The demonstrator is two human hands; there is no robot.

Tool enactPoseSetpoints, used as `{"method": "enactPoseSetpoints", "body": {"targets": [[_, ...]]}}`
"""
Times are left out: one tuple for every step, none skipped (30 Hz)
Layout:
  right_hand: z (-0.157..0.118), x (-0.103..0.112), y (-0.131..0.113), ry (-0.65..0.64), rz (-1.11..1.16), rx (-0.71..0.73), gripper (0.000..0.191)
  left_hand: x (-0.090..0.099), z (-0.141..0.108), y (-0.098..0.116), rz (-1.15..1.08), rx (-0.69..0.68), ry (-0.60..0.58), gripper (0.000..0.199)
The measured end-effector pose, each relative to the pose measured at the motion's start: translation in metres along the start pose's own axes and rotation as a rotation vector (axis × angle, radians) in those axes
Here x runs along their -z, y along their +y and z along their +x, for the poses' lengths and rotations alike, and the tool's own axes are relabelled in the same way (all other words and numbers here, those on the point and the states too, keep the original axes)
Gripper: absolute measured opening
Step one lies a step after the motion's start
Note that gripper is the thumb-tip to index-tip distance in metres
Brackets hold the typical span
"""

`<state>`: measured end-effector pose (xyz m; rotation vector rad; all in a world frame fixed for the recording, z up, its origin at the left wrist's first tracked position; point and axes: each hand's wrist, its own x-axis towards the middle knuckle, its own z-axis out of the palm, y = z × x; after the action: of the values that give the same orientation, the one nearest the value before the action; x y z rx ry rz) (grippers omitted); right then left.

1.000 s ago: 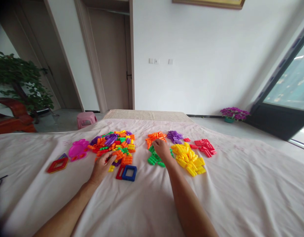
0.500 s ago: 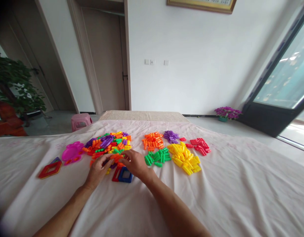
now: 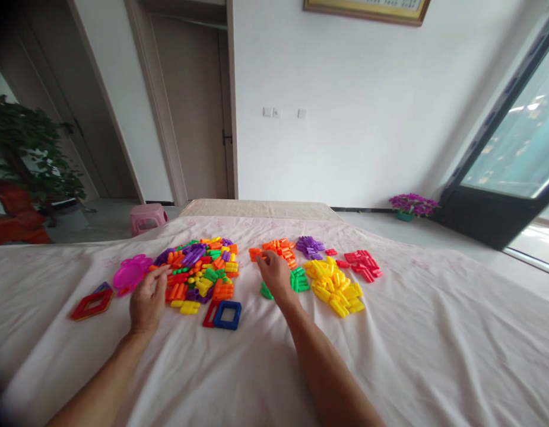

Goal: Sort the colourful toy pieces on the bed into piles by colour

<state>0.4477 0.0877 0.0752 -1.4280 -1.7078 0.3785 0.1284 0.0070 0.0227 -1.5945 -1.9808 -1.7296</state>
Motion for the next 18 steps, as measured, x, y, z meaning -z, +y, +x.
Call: {"method": "enactPoseSetpoints", "body": {"targets": [[0.007, 0.005, 0.008, 0.049, 0.01, -0.04, 0.031, 0.004, 0.004, -0.007, 0.044, 0.016, 0.046, 0.036], [0.012, 0.01, 0.015, 0.097, 0.025, -0.073, 0.035, 0.008, 0.007, -0.013, 0.095, 0.036, 0.077, 0.036], [0.016, 0.013, 0.021, 0.141, 0.04, -0.098, 0.038, 0.011, 0.009, -0.018, 0.152, 0.061, 0.095, 0.037], [0.019, 0.015, 0.026, 0.178, 0.057, -0.117, 0.042, 0.014, 0.011, -0.022, 0.209, 0.093, 0.1, 0.038], [0.021, 0.015, 0.028, 0.199, 0.079, -0.126, 0.044, 0.015, 0.013, -0.025, 0.26, 0.126, 0.092, 0.039], [0.02, 0.013, 0.029, 0.193, 0.103, -0.124, 0.045, 0.016, 0.014, -0.027, 0.299, 0.155, 0.071, 0.04], [0.018, 0.009, 0.028, 0.159, 0.128, -0.109, 0.043, 0.016, 0.014, -0.029, 0.324, 0.174, 0.041, 0.041], [0.014, 0.004, 0.024, 0.097, 0.147, -0.08, 0.039, 0.015, 0.014, -0.03, 0.338, 0.182, 0.006, 0.041], [0.009, -0.003, 0.019, 0.011, 0.153, -0.039, 0.034, 0.014, 0.014, -0.032, 0.347, 0.18, -0.025, 0.041], [0.002, -0.009, 0.013, -0.089, 0.138, 0.006, 0.03, 0.012, 0.013, -0.033, 0.358, 0.171, -0.054, 0.041], [-0.005, -0.016, 0.006, -0.191, 0.098, 0.05, 0.025, 0.011, 0.013, -0.034, 0.369, 0.159, -0.075, 0.041], [-0.013, -0.022, -0.002, -0.281, 0.038, 0.09, 0.022, 0.009, 0.012, -0.035, 0.38, 0.147, -0.089, 0.041], [-0.021, -0.027, -0.01, -0.352, -0.039, 0.125, 0.02, 0.008, 0.012, -0.037, 0.39, 0.138, -0.099, 0.04], [-0.028, -0.031, -0.017, -0.401, -0.125, 0.158, 0.021, 0.008, 0.011, -0.038, 0.398, 0.132, -0.111, 0.04], [-0.034, -0.034, -0.024, -0.427, -0.21, 0.189, 0.024, 0.007, 0.011, -0.038, 0.406, 0.129, -0.126, 0.04], [-0.039, -0.036, -0.03, -0.434, -0.286, 0.218, 0.028, 0.007, 0.011, -0.039, 0.413, 0.13, -0.145, 0.04], [-0.043, -0.037, -0.035, -0.433, -0.349, 0.239, 0.031, 0.007, 0.012, -0.038, 0.422, 0.135, -0.165, 0.04], [-0.045, -0.039, -0.039, -0.43, -0.391, 0.245, 0.033, 0.006, 0.012, -0.038, 0.429, 0.141, -0.185, 0.04]]}}
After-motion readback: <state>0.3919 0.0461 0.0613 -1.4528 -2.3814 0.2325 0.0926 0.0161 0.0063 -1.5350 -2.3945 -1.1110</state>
